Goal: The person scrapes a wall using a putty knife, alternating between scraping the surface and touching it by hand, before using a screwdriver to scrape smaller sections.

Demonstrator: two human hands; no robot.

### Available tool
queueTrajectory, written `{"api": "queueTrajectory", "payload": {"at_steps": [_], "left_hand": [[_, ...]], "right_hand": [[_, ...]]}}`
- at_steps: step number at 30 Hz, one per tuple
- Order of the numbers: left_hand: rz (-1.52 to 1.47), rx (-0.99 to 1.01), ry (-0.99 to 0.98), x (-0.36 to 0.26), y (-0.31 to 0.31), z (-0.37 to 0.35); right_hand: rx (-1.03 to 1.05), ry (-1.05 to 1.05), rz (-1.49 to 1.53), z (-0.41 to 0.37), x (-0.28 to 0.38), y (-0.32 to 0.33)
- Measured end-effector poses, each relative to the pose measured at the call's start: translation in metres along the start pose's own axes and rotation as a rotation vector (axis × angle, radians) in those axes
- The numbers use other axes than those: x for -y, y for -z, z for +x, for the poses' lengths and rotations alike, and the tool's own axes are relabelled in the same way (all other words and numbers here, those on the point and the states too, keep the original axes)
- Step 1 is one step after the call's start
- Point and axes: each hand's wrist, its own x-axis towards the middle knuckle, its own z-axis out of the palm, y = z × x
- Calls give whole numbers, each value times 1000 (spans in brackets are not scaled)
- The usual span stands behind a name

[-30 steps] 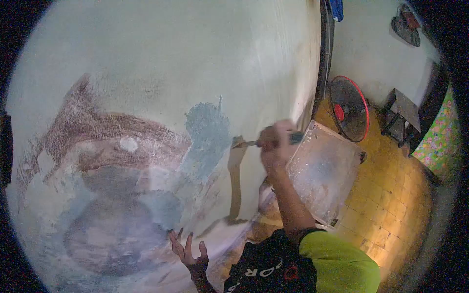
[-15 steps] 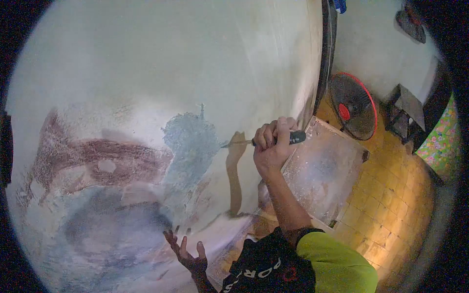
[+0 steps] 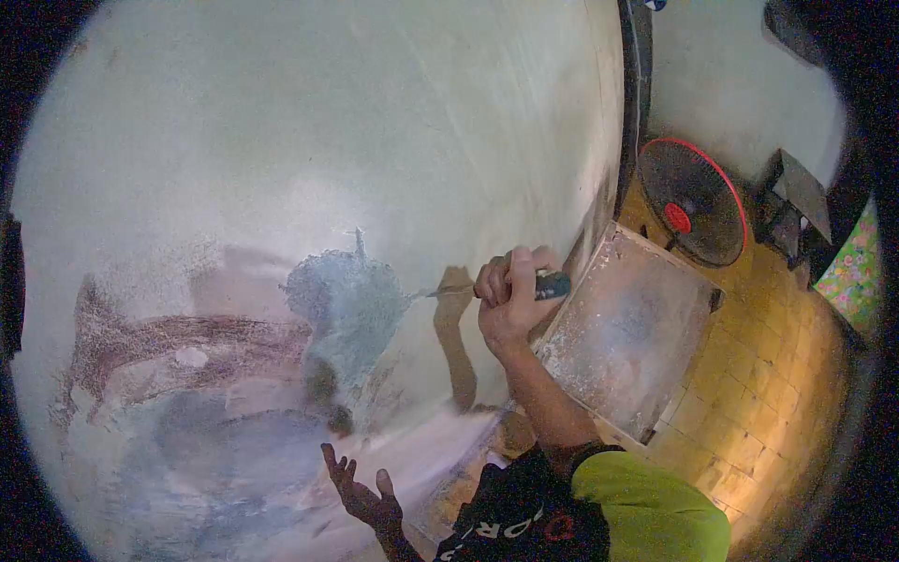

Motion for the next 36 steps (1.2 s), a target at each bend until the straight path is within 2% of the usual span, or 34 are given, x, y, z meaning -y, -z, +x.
{"api": "queueTrajectory", "payload": {"at_steps": [3,4,7,8,11,14,17,20,23,27,28,31,32,35,36], "left_hand": [[3,-6,-14,3,1,-1],[6,-4,7,3,0,-2],[49,-9,-3,3,4,-7],[66,-19,-30,5,3,-6],[61,-41,-60,12,4,-8],[33,-49,-49,11,8,-9],[27,-59,-17,12,8,-13],[33,-48,-56,12,10,-11],[11,-86,-49,10,11,-11],[41,-55,-72,13,13,-10],[26,-63,-80,13,13,-9],[11,-59,-66,10,14,-15],[9,-61,-67,11,13,-13],[60,-38,-73,12,15,-14],[55,-47,-62,10,14,-16]], "right_hand": [[166,131,59,8,-3,28],[113,48,284,10,1,31],[42,48,53,-1,-13,11],[110,46,21,1,-13,15],[27,47,224,14,-8,29],[-68,101,89,7,-17,17],[162,67,79,2,5,5],[63,-2,263,6,9,16],[108,74,19,-2,-5,3],[-30,-16,334,20,12,27],[-124,-85,401,23,9,27],[-28,24,19,8,-10,8],[55,-29,177,12,-7,17],[-105,-62,344,25,-3,37],[-262,-63,91,15,-14,10]]}}
